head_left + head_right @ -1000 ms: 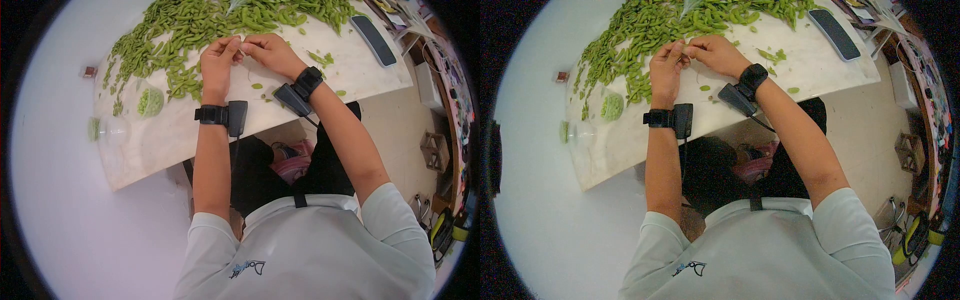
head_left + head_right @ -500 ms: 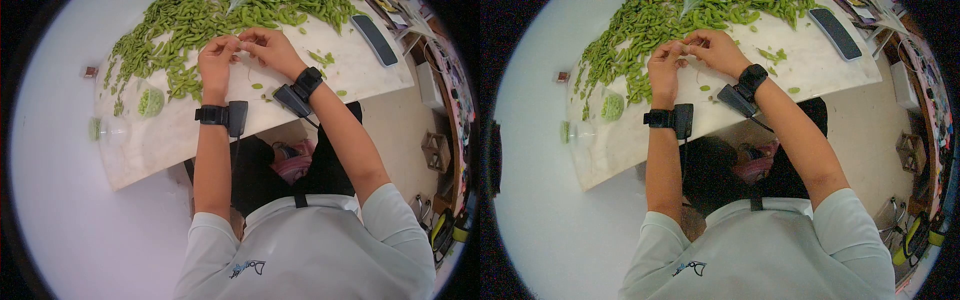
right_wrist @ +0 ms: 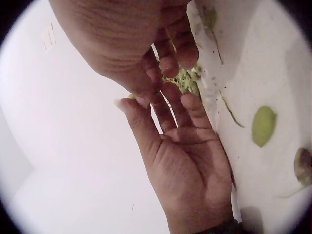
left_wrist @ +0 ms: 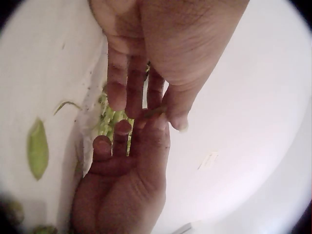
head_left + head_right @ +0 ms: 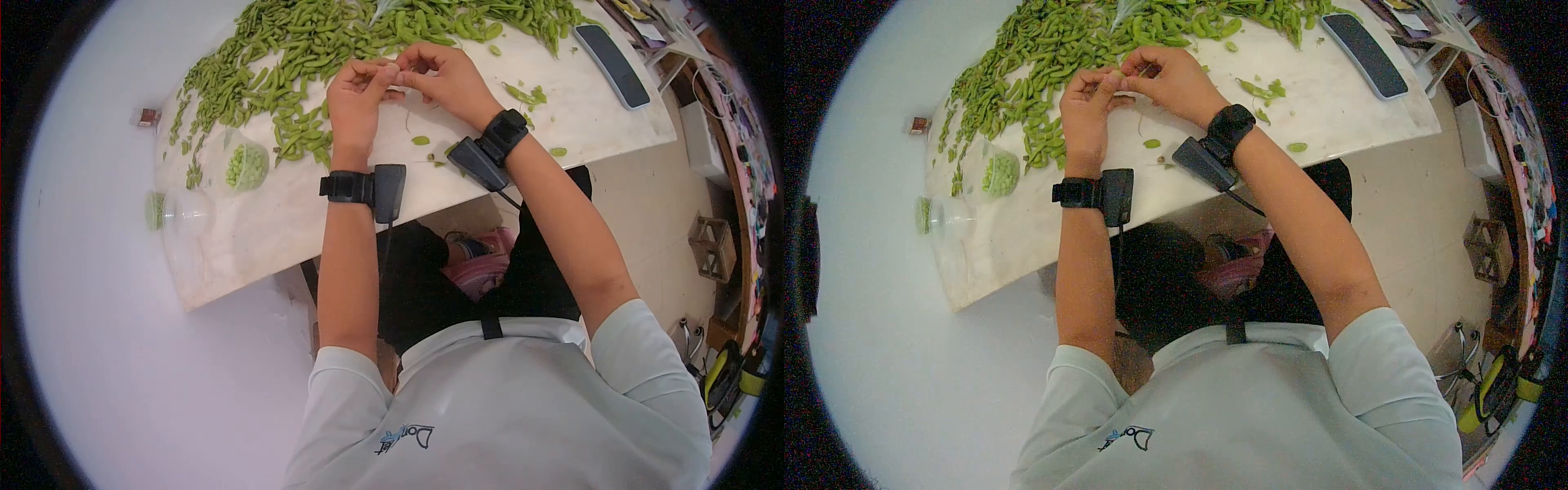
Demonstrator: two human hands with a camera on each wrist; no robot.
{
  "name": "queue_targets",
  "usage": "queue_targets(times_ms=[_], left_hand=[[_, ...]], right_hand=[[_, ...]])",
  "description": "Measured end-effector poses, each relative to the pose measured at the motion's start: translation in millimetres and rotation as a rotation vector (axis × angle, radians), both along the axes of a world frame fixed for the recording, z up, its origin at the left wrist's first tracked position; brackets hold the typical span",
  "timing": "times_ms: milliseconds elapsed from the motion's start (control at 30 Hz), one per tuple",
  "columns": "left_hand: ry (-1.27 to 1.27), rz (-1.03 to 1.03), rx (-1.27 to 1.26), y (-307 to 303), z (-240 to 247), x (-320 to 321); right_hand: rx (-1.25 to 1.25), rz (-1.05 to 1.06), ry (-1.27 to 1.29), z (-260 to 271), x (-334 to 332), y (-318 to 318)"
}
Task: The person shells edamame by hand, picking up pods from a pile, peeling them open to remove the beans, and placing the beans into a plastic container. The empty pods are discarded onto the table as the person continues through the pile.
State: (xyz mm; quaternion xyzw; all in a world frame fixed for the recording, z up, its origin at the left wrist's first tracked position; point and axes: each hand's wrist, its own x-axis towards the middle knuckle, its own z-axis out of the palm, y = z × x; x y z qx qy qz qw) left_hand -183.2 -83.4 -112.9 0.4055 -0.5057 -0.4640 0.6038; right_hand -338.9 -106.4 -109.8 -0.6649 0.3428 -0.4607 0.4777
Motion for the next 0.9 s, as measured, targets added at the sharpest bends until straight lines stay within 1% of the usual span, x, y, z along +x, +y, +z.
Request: queue_targets(times_ms=[100, 200, 300, 400, 600, 700, 800, 900], left_hand=[[0.007, -0.007, -0.079, 0, 0, -2], [-0.034, 0.007, -0.095, -2, -1, -3], [-0.043, 0.013, -0.024, 0, 1, -1], [-0.005, -0.011, 0.020, 1, 3, -1], [-0.021, -0.007, 0.035, 1, 4, -3], [0.036, -0.078, 0.074, 0, 1, -2], [0.098, -0.080, 0.068, -2, -3, -2], [0.088, -0.091, 0.090, -2, -3, 0]], right_hand=[[0.021, -0.008, -0.042, 0, 1, 1], [-0.021, -0.041, -0.021, -4, 2, -2], [-0.042, -0.040, -0.014, -7, 1, -4], [-0.022, -0.056, -0.060, -12, 3, -7], [-0.045, -0.061, -0.029, -13, 1, -8], [-0.127, -0.118, -0.046, -13, 2, -8], [-0.123, -0.125, -0.024, -14, 1, -10], [-0.081, -0.116, -0.039, -12, 1, -8]])
